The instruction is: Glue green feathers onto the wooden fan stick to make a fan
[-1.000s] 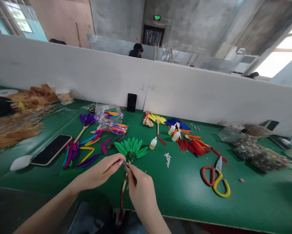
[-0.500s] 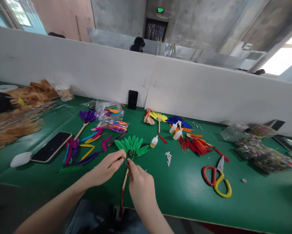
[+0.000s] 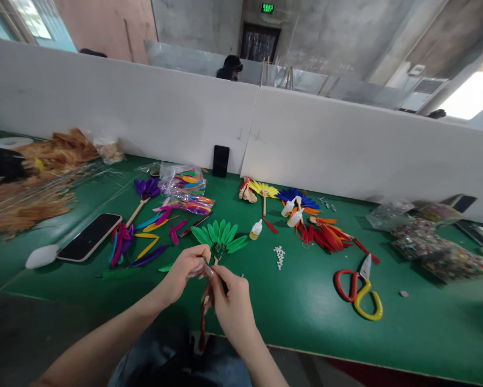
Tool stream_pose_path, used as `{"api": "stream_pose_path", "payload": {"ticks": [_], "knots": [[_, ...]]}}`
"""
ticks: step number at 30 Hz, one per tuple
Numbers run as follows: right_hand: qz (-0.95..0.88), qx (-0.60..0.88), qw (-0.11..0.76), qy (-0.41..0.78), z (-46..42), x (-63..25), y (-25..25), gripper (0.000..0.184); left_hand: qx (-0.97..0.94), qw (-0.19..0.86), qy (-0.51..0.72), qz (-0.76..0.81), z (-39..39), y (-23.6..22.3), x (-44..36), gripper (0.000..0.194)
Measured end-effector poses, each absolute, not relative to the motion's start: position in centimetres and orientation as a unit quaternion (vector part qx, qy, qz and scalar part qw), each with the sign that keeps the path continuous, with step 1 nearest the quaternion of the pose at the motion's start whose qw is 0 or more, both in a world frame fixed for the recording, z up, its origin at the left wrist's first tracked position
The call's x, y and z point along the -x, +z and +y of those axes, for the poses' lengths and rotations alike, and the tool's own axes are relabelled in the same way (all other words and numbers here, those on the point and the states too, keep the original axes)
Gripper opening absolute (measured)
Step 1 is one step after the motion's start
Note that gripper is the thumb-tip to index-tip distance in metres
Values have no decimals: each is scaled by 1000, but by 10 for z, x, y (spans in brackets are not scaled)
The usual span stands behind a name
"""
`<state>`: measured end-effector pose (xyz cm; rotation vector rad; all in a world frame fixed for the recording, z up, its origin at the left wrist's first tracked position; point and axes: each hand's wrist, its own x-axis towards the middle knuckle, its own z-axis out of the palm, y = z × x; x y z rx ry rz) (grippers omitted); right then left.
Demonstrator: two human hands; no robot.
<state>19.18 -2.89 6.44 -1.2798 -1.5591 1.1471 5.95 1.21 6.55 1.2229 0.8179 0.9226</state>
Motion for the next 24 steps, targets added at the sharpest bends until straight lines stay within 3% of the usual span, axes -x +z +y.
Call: {"api": "stream_pose_path", "payload": {"ticks": [5,10,17,24], "knots": [[-510,446,416,607,-27,-191,61,40,-520,655,414,360,8,65,-62,11],[-431,405,447,671,-27,-188,60,36,-509,655,442,341,3,70,-67,13],[-424,408,478,652,-27,-188,61,32,-557,593,456,361,-2,71,-69,18],[-543,491,445,516,-31,-196,68,34,-645,542,389,372,2,80,-56,19]]}}
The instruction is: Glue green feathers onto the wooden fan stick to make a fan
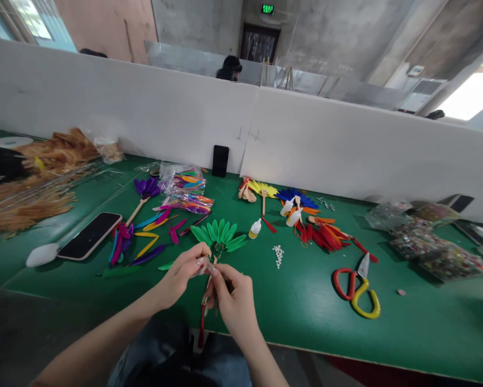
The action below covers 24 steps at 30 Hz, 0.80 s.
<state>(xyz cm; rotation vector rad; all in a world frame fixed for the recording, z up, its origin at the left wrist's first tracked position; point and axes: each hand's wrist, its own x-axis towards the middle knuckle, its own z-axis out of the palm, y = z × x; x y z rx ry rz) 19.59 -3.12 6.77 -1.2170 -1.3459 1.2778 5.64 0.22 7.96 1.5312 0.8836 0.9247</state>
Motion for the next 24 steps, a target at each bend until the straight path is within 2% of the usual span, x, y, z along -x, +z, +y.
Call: {"api": "stream_pose_path", "payload": {"ticks": [6,17,24], "knots": [[-665,539,383,349,-36,-200,75,29,-686,505,355,385,3,81,-52,15],[-748,533,352,178,-38,-201,74,27,-717,510,295,372,6,87,-43,14],[-780,514,342,101,-37,-202,72,29,-711,518,297,371,9,84,-42,14]]}}
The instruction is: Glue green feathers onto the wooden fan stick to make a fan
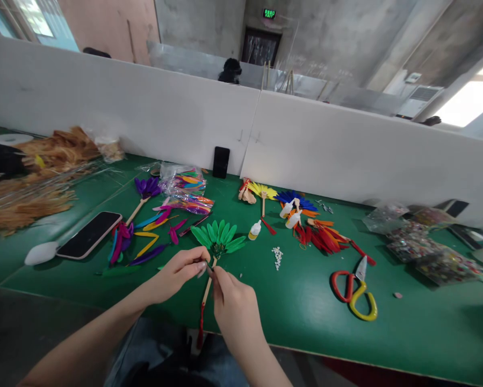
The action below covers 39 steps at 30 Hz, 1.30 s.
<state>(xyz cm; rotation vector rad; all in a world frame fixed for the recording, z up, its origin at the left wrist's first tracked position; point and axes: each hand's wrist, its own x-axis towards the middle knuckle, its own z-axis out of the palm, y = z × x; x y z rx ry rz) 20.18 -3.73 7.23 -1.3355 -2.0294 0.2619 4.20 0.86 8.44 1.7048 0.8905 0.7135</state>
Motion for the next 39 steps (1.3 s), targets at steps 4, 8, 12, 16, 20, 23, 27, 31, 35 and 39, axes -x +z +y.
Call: {"api": "stream_pose_path", "payload": {"ticks": [4,8,12,16,20,23,27,31,35,39], "knots": [[-790,510,332,77,-37,-202,71,32,-714,502,307,380,9,84,-43,13],[-788,513,326,103,-37,-202,70,32,-722,474,322,389,10,82,-45,13],[-765,523,307,218,-36,-203,75,29,-756,414,329,385,10,80,-46,13],[-715,516,304,360,-33,-207,81,31,-801,324,335,376,9,81,-48,13],[-650,500,315,477,-33,-210,84,35,-834,259,329,359,7,84,-48,12],[-598,477,326,555,-34,-210,87,40,-846,251,325,340,6,89,-47,11],[-532,438,333,644,-34,-209,92,38,-840,292,317,330,5,97,-43,9],[-505,417,339,675,-34,-208,94,39,-817,365,300,331,3,100,-39,8],[-503,421,341,673,-35,-208,94,39,-792,419,286,340,0,98,-36,9],[-501,425,346,670,-36,-207,93,39,-772,459,283,338,-1,98,-36,13]]}}
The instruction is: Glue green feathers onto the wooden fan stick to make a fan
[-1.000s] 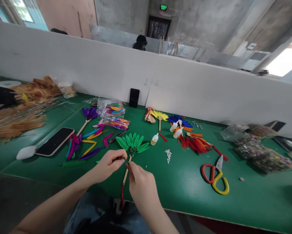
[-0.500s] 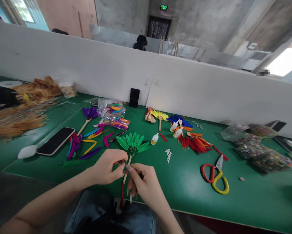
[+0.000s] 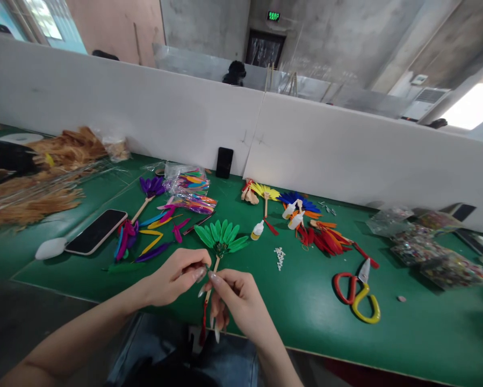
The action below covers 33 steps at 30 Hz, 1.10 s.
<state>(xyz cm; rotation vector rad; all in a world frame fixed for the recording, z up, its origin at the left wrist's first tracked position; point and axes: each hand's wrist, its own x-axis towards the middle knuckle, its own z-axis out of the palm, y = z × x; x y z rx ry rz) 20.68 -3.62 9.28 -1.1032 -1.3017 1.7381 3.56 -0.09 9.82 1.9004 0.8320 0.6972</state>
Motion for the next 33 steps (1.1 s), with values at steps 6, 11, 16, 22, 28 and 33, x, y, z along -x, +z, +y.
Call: {"api": "stream_pose_path", "payload": {"ticks": [6,11,16,22,28,33], "knots": [[-514,432,347,655,-38,-206,93,39,-777,435,290,349,-1,97,-36,11],[-529,441,348,636,-39,-205,93,40,-789,411,275,366,0,100,-36,13],[-532,447,344,632,-39,-205,90,39,-805,378,262,375,-1,103,-34,11],[-533,456,351,620,-39,-201,89,41,-814,298,313,390,1,99,-32,11],[-526,459,354,622,-40,-202,88,41,-798,290,340,404,7,104,-22,13],[-529,458,356,620,-40,-201,88,41,-818,325,283,382,0,105,-25,9]]}}
